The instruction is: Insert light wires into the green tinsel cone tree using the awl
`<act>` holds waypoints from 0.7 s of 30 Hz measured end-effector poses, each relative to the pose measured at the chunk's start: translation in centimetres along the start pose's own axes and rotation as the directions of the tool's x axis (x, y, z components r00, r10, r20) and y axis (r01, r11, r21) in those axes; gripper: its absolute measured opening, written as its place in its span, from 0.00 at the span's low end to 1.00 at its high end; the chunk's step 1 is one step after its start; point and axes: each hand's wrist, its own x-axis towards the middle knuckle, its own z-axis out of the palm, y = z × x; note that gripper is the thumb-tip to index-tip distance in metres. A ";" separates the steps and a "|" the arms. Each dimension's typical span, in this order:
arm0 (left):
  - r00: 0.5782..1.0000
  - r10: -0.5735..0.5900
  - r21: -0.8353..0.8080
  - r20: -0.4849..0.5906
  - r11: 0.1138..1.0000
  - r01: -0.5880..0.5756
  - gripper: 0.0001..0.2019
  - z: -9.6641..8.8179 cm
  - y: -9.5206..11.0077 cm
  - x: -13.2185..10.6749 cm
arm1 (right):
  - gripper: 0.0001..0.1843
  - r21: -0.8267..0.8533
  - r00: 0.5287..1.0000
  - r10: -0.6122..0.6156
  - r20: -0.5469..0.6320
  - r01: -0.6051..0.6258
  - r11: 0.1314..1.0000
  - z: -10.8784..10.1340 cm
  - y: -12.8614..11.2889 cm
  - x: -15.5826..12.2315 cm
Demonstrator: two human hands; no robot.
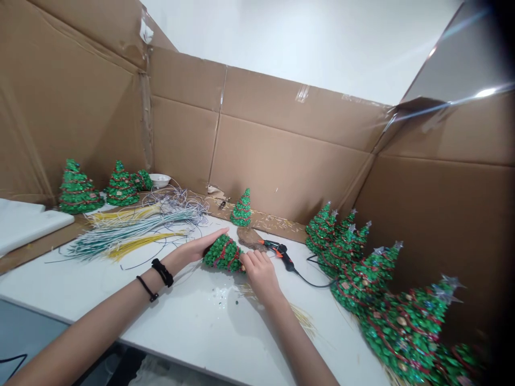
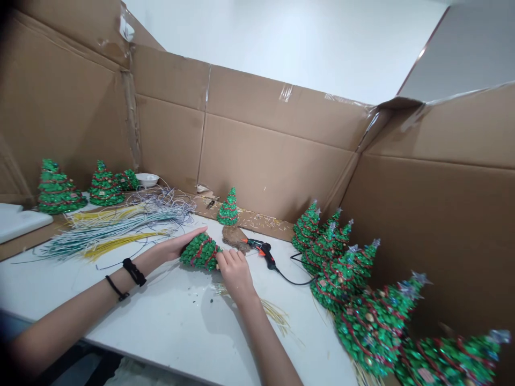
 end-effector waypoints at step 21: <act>0.999 -0.033 -0.145 0.000 0.989 0.033 0.15 0.7 0.1 -0.2 | 0.14 0.518 0.949 0.312 0.047 -0.290 0.804 0.9 -0.1 -0.5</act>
